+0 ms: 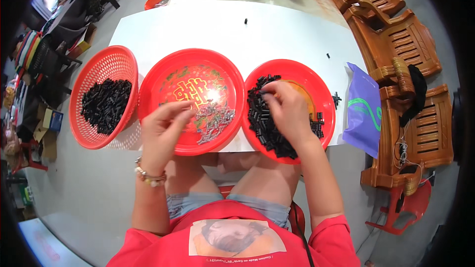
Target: Assembling small black plastic connectors by manually inserting metal pins into them.
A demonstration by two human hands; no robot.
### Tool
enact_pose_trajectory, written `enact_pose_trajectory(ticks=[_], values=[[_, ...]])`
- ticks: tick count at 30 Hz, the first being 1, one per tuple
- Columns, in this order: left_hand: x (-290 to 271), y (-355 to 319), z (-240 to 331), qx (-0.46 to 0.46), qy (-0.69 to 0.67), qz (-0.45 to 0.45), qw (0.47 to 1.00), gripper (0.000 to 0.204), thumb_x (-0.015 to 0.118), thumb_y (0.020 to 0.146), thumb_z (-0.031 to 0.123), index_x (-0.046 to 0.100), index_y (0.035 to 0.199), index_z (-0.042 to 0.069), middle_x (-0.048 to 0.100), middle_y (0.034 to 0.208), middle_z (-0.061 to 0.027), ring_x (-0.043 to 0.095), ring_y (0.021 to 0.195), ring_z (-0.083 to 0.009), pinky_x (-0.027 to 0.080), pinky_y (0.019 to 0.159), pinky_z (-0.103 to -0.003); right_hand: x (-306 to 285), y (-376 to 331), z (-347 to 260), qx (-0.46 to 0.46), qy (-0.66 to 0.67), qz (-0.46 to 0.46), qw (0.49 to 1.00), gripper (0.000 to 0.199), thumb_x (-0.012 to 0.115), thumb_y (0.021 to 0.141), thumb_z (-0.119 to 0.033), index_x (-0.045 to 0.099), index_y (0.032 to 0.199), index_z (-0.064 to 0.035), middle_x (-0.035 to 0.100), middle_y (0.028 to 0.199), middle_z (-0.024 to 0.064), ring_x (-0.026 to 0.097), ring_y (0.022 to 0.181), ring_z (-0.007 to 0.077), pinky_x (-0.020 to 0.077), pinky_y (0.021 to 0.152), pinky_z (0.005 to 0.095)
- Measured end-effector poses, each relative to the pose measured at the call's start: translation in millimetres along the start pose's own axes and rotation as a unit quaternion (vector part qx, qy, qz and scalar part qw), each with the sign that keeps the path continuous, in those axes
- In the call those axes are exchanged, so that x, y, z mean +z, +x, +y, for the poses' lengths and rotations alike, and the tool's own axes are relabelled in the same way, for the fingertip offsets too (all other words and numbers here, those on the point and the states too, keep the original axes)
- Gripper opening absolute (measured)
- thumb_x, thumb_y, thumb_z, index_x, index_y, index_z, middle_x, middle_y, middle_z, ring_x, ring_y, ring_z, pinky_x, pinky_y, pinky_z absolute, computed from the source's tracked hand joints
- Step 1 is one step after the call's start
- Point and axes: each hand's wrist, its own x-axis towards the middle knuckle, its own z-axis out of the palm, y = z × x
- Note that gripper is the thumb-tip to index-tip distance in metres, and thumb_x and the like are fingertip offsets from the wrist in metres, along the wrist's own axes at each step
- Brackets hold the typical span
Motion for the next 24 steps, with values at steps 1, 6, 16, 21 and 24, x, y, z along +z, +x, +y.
enact_pose_trajectory(ticks=[1, 6, 16, 21, 24], values=[[5, 0, -1, -0.020, -0.018, -0.020, 0.999, 0.021, 0.061, 0.086, 0.004, 0.063, 0.106, -0.002, 0.068, 0.088, -0.0062, 0.062, 0.079, -0.0082, 0.049, 0.069, -0.020, 6, -2, -17, -0.044, 0.019, -0.020, 0.999, 0.009, 0.059, 0.079, -0.005, 0.062, 0.087, -0.0040, 0.061, 0.084, 0.0138, 0.061, 0.079, 0.0325, 0.0494, 0.068, 0.0403], [20, -1, -9, -0.070, -0.115, -0.105, 0.985, 0.017, 0.061, 0.086, 0.003, 0.060, 0.103, -0.001, 0.064, 0.085, -0.0034, 0.060, 0.078, -0.0071, 0.049, 0.070, -0.021, 32, -6, -60, -0.102, 0.069, -0.123, 0.985, 0.011, 0.058, 0.079, -0.005, 0.059, 0.089, -0.0031, 0.062, 0.083, 0.0135, 0.062, 0.075, 0.0313, 0.0507, 0.064, 0.0384], [-17, -6, -14, -0.114, -0.090, -0.048, 0.988, 0.022, 0.052, 0.093, 0.009, 0.059, 0.112, 0.001, 0.059, 0.084, -0.0003, 0.056, 0.074, -0.0061, 0.051, 0.069, -0.022, 70, -9, -59, -0.077, -0.017, -0.145, 0.986, 0.013, 0.060, 0.081, -0.013, 0.060, 0.088, -0.0023, 0.061, 0.083, 0.0131, 0.063, 0.070, 0.0302, 0.0520, 0.063, 0.0384], [-21, -8, -20, -0.143, -0.268, -0.038, 0.952, 0.019, 0.048, 0.095, 0.011, 0.055, 0.111, 0.004, 0.058, 0.084, -0.0025, 0.056, 0.070, -0.0083, 0.053, 0.069, -0.026, 92, -13, -63, -0.104, -0.137, -0.212, 0.962, 0.008, 0.057, 0.076, -0.009, 0.060, 0.080, -0.0018, 0.056, 0.087, 0.0148, 0.065, 0.069, 0.0302, 0.0529, 0.059, 0.0396], [-21, -9, -24, -0.146, -0.347, -0.059, 0.925, 0.016, 0.048, 0.095, 0.011, 0.052, 0.110, 0.005, 0.059, 0.084, -0.0052, 0.057, 0.070, -0.0100, 0.054, 0.069, -0.028, 95, -14, -59, -0.101, -0.135, -0.225, 0.960, 0.009, 0.057, 0.077, -0.010, 0.059, 0.081, -0.0021, 0.056, 0.087, 0.0148, 0.065, 0.070, 0.0305, 0.0525, 0.059, 0.0402]])
